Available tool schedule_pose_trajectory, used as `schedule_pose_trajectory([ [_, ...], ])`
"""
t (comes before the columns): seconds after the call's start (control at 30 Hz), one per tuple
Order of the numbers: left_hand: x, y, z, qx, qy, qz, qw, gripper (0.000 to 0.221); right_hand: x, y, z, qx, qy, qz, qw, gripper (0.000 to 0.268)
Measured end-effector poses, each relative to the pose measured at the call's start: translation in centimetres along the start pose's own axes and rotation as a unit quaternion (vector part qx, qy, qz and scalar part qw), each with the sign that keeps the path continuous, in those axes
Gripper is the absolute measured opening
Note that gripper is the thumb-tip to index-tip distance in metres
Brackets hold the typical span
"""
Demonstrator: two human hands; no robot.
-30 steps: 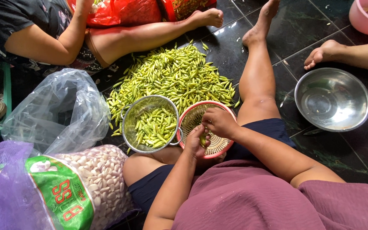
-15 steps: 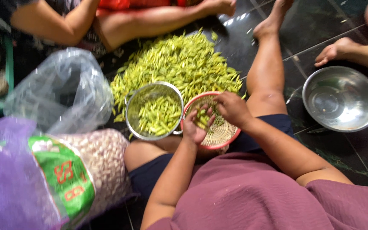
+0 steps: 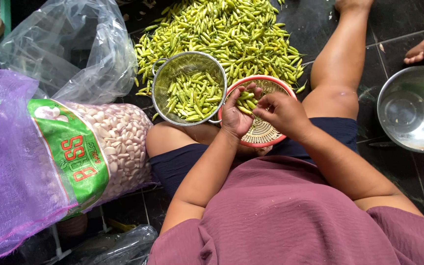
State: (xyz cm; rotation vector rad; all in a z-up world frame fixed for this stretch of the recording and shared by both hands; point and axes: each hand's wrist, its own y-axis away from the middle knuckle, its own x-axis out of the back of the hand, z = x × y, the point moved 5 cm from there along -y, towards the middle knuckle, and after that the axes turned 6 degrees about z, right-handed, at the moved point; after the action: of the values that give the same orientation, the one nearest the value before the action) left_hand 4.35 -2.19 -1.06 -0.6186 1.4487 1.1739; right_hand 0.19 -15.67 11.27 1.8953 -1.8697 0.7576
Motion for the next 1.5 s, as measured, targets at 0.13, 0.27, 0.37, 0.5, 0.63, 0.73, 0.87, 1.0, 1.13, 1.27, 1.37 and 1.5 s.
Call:
schedule_pose_trajectory([
  [0.13, 0.6, 0.1, -0.1, -0.014, 0.021, -0.001, 1.0, 0.019, -1.9, 0.5, 2.0, -0.037, 0.053, -0.022, 0.998, 0.021],
  [0.27, 1.4, 0.3, 0.0, -0.021, -0.033, 0.022, 0.999, 0.018, -2.7, 0.4, 3.3, -0.086, -0.014, -0.015, 0.996, 0.019],
  [0.37, 1.5, 0.3, -0.3, -0.016, -0.098, 0.052, 0.994, 0.018, -1.8, -0.2, 3.2, -0.073, -0.053, 0.017, 0.996, 0.018],
  [0.5, 3.1, 0.9, -2.0, -0.008, -0.261, 0.11, 0.959, 0.022, -0.3, -0.3, 2.4, -0.048, -0.011, 0.023, 0.999, 0.017],
  [0.63, 1.3, 2.0, -1.6, 0.009, -0.247, 0.119, 0.962, 0.022, -0.8, -0.7, 4.1, 0.005, 0.068, 0.007, 0.998, 0.012],
  [0.73, 0.9, 2.4, -1.6, 0.067, -0.213, 0.111, 0.968, 0.029, -2.2, -1.0, 5.8, -0.031, -0.117, -0.033, 0.992, 0.01],
  [0.87, 1.0, 1.0, -0.7, 0.056, -0.129, 0.088, 0.986, 0.032, 0.0, -1.9, 4.5, -0.069, -0.164, -0.045, 0.983, 0.021],
  [1.0, -0.5, 0.6, 1.5, -0.047, -0.064, 0.098, 0.992, 0.038, 0.6, -1.4, 2.9, 0.079, 0.071, 0.008, 0.994, 0.027],
  [1.13, -0.6, 0.0, 1.9, -0.091, -0.049, 0.111, 0.988, 0.031, -0.6, -0.9, 0.5, 0.118, 0.041, -0.021, 0.992, 0.023],
  [1.27, -1.4, 0.9, 1.3, -0.119, -0.059, 0.129, 0.983, 0.029, -2.6, -0.5, 0.9, 0.095, 0.047, -0.008, 0.994, 0.019],
  [1.37, -1.5, 1.6, 1.2, -0.14, -0.079, 0.133, 0.978, 0.031, -2.9, 0.0, 0.6, 0.1, 0.042, 0.012, 0.994, 0.013],
  [1.5, -1.6, 1.9, 0.7, -0.159, -0.126, 0.129, 0.971, 0.034, -3.4, -0.1, 1.0, 0.087, -0.063, 0.017, 0.994, 0.01],
])
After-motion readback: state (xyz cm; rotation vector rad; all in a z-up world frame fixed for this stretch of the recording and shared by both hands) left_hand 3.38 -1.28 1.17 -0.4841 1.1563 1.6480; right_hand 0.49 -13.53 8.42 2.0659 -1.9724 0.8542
